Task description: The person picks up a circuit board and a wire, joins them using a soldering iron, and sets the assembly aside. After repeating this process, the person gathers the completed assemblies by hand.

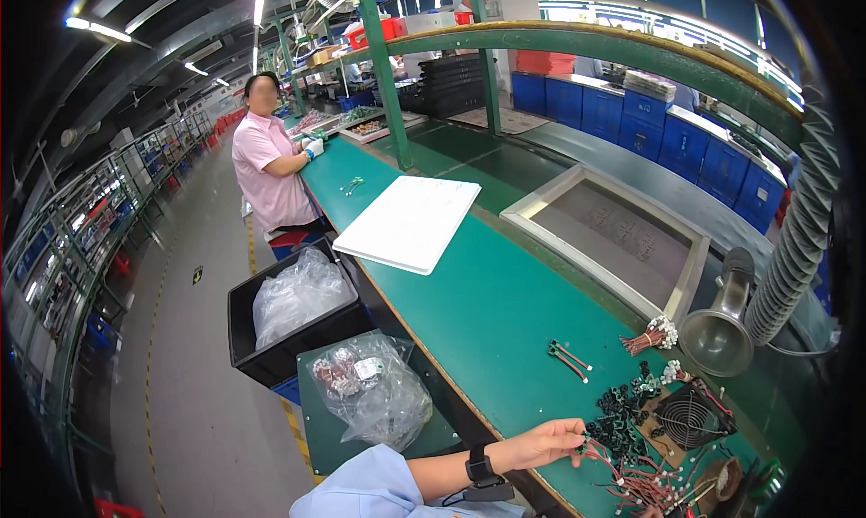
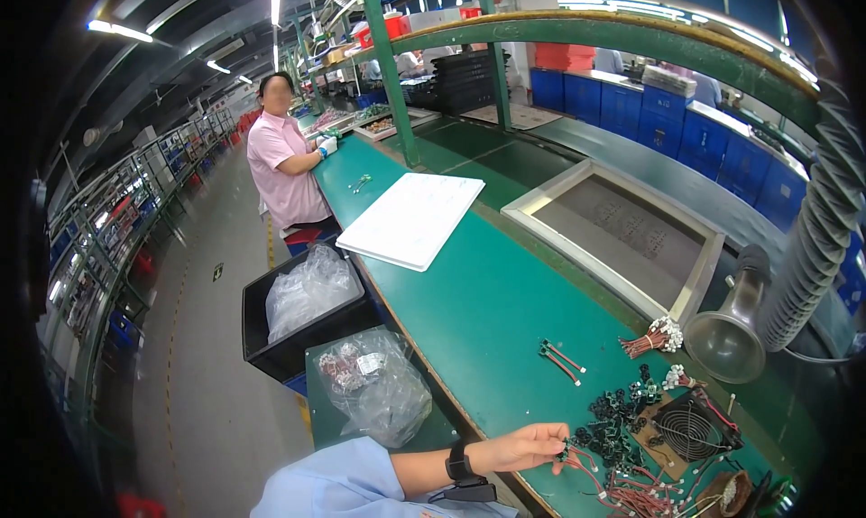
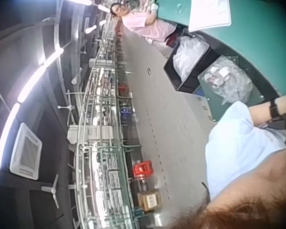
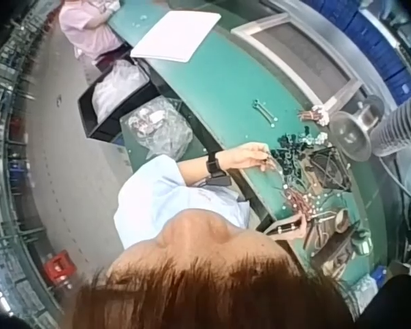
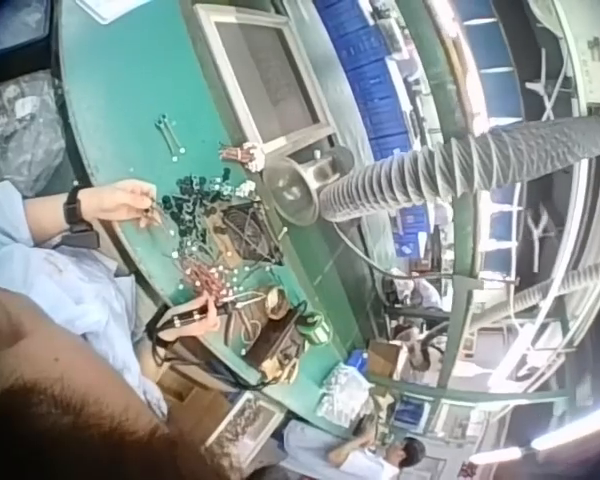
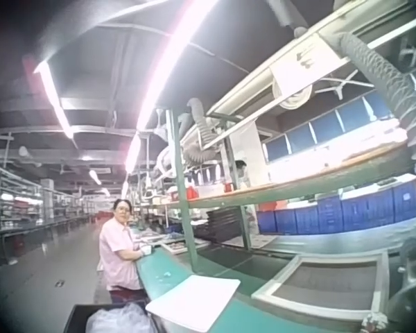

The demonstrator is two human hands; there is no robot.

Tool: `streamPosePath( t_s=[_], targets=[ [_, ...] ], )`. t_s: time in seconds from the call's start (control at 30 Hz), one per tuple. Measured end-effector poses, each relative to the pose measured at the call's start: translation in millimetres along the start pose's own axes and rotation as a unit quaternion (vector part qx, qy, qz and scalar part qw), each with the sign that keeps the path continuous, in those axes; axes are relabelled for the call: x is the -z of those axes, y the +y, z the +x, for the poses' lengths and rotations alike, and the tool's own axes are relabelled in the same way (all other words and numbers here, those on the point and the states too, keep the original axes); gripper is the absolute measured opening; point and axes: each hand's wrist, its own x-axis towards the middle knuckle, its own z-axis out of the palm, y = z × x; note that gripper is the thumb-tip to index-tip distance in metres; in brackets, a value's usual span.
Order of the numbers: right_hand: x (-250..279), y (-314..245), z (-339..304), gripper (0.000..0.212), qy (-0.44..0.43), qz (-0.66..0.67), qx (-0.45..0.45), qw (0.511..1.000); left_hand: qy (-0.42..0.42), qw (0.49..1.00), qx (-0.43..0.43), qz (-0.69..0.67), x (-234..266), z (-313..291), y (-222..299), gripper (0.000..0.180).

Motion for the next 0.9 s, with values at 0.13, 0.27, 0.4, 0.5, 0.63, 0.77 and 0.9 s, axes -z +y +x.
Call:
streamPosePath(
  t_s=[0.13,0.27,0.4,0.5,0.63,0.77,0.9],
  targets=[
    [6.1,4.5,-0.6,0.011,0.011,0.016,-0.001,1.0,0.011,1.0,-0.001,0.02,-10.6,0.0,0.9,0.012],
    [7.4,6.7,-0.6,0.011,0.013,0.024,-0.001,1.0,0.026,0.999,0.004,0.03,-13.6,1.5,2.3,0.012],
    [4.2,5.9,-1.7,0.012,0.02,0.033,-0.02,0.999,0.008,1.0,0.0,0.025,-3.8,2.9,-0.4,0.012],
    [-2.7,12.2,-7.5,0.013,0.028,0.046,-0.033,0.998,0.001,1.0,-0.006,0.022,0.1,1.9,-0.4,0.012],
    [-9.0,27.2,-14.3,0.016,0.03,0.062,-0.018,0.997,0.016,0.999,-0.013,0.027,-8.5,-4.4,2.3,0.012],
    [-40.9,53.0,-29.6,0.025,-0.039,0.318,-0.029,0.947,0.0,1.0,-0.002,0.025,-20.8,-3.6,7.1,0.012],
    [-60.8,8.4,7.4,0.026,-0.158,0.271,-0.121,0.942,0.02,0.999,-0.024,-0.012,-25.7,-2.8,6.4,0.01]
  ],
)
